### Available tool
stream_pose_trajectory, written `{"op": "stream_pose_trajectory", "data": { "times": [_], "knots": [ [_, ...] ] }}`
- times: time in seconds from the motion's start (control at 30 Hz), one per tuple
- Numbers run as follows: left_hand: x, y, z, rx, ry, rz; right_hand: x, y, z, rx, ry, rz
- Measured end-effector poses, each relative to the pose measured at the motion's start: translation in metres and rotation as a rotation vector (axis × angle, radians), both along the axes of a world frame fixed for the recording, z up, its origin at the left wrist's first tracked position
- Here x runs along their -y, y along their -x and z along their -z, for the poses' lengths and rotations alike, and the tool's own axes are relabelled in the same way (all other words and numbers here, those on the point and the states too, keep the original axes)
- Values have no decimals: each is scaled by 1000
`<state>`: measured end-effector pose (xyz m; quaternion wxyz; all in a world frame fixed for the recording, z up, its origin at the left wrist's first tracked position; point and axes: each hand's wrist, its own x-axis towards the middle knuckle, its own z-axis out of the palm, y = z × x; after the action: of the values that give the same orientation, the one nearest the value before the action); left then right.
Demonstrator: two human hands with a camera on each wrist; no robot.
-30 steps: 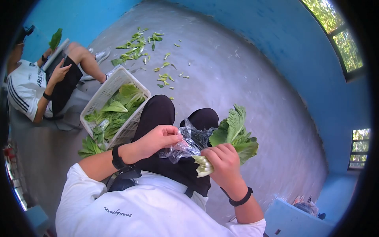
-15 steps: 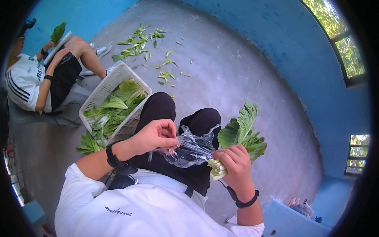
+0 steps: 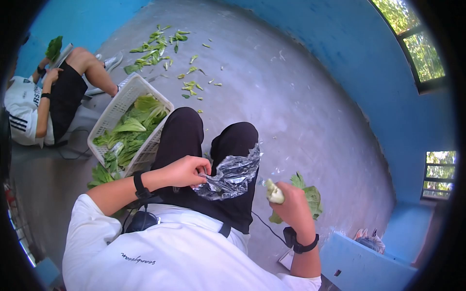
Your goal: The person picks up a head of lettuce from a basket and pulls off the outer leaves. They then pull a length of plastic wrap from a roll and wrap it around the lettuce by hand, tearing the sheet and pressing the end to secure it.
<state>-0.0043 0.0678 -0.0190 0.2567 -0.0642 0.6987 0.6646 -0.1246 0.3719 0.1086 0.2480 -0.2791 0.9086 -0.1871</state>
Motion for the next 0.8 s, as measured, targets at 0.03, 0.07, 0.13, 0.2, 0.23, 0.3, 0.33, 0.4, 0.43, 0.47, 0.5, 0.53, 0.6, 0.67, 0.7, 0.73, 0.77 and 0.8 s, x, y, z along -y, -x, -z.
{"op": "stream_pose_trajectory", "data": {
  "times": [0.03,0.07,0.13,0.2,0.23,0.3,0.33,0.4,0.43,0.47,0.5,0.53,0.6,0.67,0.7,0.73,0.77,0.8],
  "knots": [
    [0,1,0,-1,11,8,2,2,-3,26,-15,17],
    [0,2,0,-2,23,14,8,6,-9,51,-30,33],
    [-1,1,0,14,21,7,20,12,-12,147,-11,60],
    [-1,1,-5,55,-3,-21,31,20,-11,291,58,80],
    [-2,0,-4,48,-1,-11,39,25,-8,412,97,100],
    [-3,-2,2,32,1,10,60,34,3,653,174,142],
    [-5,-3,5,27,-5,5,74,38,10,632,138,89],
    [-11,-6,10,16,-21,-4,99,45,27,589,62,-16],
    [-13,-9,13,-51,16,-10,104,49,42,570,36,-42],
    [-16,-11,16,-118,53,-17,108,54,60,551,9,-70],
    [-18,-13,20,-187,90,-27,111,57,75,530,-19,-100],
    [-18,-14,22,-195,93,-18,113,59,82,504,-75,-109],
    [-16,-14,17,-33,-60,-68,109,58,101,388,-73,-96],
    [-12,-13,8,58,-177,-94,106,51,106,270,-54,-95],
    [-10,-11,5,69,-216,-92,104,47,106,208,-34,-97],
    [-7,-10,3,79,-255,-88,104,44,106,146,-14,-97],
    [-5,-7,3,93,-293,-103,104,44,105,151,-21,-81],
    [-4,-5,4,110,-331,-117,104,42,103,159,-28,-64]
  ]
}}
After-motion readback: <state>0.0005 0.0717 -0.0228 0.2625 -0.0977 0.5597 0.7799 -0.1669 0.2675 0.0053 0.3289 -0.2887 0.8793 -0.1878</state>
